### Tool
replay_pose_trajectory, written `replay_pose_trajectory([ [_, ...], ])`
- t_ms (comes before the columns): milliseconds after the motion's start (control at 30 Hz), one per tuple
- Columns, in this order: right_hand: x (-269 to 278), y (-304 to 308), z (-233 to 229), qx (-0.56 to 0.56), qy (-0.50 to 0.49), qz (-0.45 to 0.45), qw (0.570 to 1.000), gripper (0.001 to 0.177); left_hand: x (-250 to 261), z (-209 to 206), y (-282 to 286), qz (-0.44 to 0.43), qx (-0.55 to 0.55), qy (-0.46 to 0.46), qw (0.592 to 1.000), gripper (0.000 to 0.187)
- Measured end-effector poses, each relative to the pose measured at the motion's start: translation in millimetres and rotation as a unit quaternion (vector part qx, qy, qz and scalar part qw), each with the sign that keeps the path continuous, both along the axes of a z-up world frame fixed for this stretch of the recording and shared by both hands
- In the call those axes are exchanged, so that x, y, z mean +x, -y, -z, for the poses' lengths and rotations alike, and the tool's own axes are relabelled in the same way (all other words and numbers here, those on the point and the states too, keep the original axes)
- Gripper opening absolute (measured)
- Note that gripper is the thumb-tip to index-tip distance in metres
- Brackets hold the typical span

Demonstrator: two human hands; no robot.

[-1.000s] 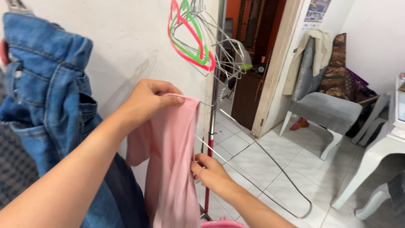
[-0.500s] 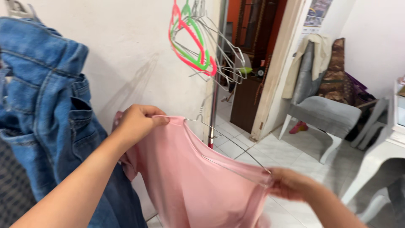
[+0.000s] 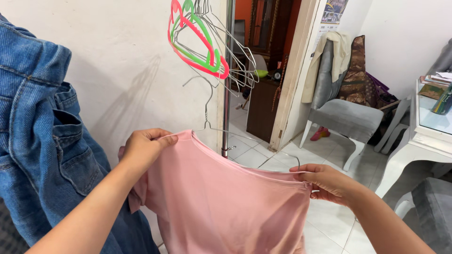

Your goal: The person takes various garments from a pink laundry basket and hangs them on a metal clothing rack using hangers. The items include jeans, checkered shorts, a pink t-shirt, a floral top, a yellow t-shirt, and black shorts.

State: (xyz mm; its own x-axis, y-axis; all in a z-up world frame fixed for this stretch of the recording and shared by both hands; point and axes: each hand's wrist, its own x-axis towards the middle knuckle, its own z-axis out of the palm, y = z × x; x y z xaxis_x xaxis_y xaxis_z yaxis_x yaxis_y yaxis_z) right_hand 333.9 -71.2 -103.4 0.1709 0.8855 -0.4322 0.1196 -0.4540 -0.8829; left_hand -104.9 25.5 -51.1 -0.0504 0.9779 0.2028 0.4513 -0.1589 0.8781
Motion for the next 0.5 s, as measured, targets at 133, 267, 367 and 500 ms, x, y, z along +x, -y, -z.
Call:
replay_pose_trajectory([
  [133, 9.1, 2.9, 2.6, -0.005, -0.005, 0.035, 0.999, 0.033, 3.9, 5.2, 7.3, 0.01, 0.0, 0.014, 1.0, 0.025],
  [267, 18.9, -2.3, 3.0, -0.018, -0.005, 0.081, 0.997, 0.024, 4.4, 2.5, 12.6, 0.003, 0.004, -0.006, 1.0, 0.026],
  [367, 25.7, -5.0, 3.7, -0.016, -0.011, 0.097, 0.995, 0.018, 5.5, -0.8, 17.9, 0.004, 0.013, -0.006, 1.0, 0.028],
  [500, 30.9, -4.8, 7.2, -0.027, -0.007, 0.099, 0.995, 0.015, 6.7, -2.9, 26.8, 0.01, 0.017, 0.005, 1.0, 0.028],
])
